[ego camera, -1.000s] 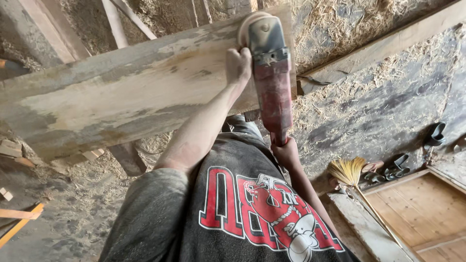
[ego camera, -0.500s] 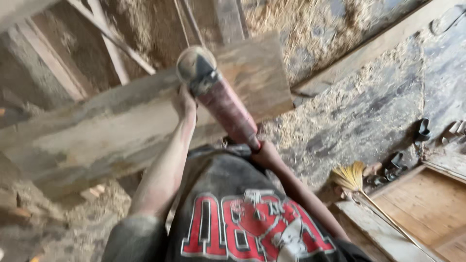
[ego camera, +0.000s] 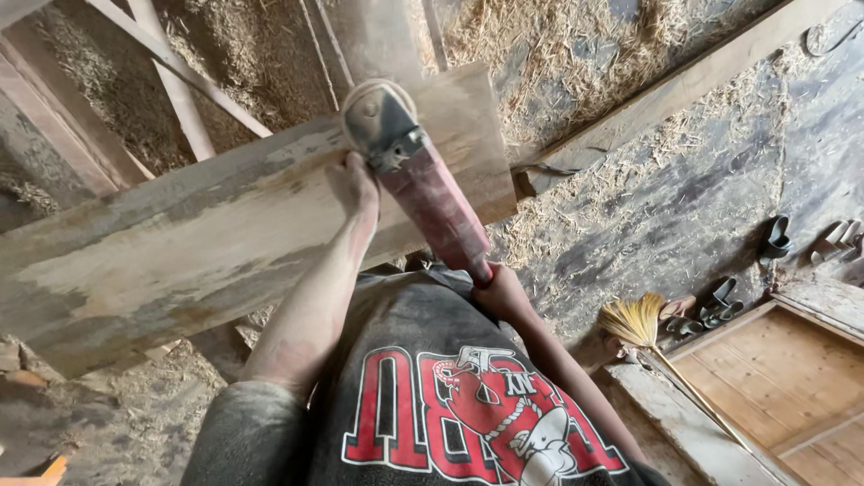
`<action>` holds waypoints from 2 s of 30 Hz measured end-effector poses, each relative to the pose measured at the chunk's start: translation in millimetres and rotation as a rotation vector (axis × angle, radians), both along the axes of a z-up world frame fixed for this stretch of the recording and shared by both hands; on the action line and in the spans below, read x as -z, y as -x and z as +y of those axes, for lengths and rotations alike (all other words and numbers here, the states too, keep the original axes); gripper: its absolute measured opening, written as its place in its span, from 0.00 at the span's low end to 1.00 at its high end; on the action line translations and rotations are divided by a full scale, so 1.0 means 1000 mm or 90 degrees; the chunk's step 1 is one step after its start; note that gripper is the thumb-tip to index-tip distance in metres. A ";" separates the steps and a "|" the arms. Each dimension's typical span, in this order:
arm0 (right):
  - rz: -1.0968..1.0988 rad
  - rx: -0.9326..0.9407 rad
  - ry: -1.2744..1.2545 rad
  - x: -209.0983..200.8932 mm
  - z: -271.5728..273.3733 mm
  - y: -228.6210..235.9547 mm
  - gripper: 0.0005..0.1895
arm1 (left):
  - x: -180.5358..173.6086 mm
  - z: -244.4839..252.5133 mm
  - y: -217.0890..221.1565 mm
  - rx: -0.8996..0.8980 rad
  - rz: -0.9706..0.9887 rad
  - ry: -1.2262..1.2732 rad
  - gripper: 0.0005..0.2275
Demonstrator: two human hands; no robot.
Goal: The person uses a handheld electric sander to smooth the surface of a large wooden plank resting on a workbench. They move the sander back and forth across the plank's surface, generating sawdust, and then set the tool down on the floor.
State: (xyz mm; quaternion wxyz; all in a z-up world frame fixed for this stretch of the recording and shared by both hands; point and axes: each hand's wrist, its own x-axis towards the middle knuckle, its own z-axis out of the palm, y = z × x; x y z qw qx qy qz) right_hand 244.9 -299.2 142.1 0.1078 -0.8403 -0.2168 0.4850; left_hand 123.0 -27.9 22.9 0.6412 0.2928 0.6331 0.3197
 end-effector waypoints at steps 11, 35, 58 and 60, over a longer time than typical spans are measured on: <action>0.060 0.274 -0.045 0.016 -0.070 -0.053 0.10 | 0.015 -0.030 -0.181 0.217 0.227 -0.263 0.16; -0.013 -0.010 0.046 -0.008 -0.015 -0.024 0.13 | 0.001 -0.014 -0.034 -0.003 -0.053 0.030 0.10; 0.017 0.046 -0.002 0.003 -0.009 -0.012 0.10 | -0.006 0.010 -0.041 0.067 0.086 -0.112 0.11; 0.002 0.020 -0.025 0.003 -0.008 -0.013 0.10 | 0.000 0.011 -0.042 0.072 0.081 -0.145 0.11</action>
